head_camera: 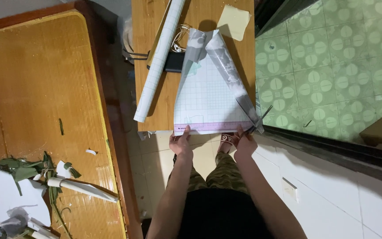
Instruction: Measuring and cutting a piece of vinyl wrap using a ruler and scissors on a work table.
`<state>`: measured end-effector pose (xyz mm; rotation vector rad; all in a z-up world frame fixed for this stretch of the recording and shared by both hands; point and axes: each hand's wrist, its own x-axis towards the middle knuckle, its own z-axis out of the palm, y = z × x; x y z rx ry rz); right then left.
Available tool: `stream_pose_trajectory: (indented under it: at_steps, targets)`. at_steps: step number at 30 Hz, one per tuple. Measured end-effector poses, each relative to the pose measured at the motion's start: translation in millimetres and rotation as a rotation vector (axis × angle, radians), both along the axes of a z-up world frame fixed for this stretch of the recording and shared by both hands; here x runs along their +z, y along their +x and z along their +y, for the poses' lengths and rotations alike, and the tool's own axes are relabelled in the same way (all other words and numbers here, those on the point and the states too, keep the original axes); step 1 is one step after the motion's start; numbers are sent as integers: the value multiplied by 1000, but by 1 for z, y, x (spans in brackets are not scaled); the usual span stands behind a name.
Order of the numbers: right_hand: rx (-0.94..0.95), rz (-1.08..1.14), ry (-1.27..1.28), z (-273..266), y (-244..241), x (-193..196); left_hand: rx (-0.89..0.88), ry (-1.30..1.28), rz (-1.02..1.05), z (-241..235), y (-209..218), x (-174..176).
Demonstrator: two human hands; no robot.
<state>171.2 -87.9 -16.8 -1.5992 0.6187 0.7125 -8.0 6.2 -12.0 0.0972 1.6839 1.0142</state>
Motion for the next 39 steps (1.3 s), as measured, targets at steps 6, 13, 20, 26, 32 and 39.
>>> stream_pose_trajectory:
  at_steps: [6, 13, 20, 26, 32, 39]
  targets:
    - [25, -3, -14, 7, -4, 15, 48, 6, 17, 2, -2, -15]
    - [64, 20, -15, 8, -2, 18, 16, 12, 30, 8, -2, -14]
    - [40, 18, 52, 7, -3, 15, 33, 33, -18, 8, -6, -30]
    - [124, 22, 116, -7, 8, -30, 32, 19, -47, 11, -4, -10]
    - [160, 43, 82, -8, 13, -22, 15, 43, -67, 10, -2, -9]
    - [177, 43, 102, -10, 14, -30, 35, 88, -70, 10, 3, 0]
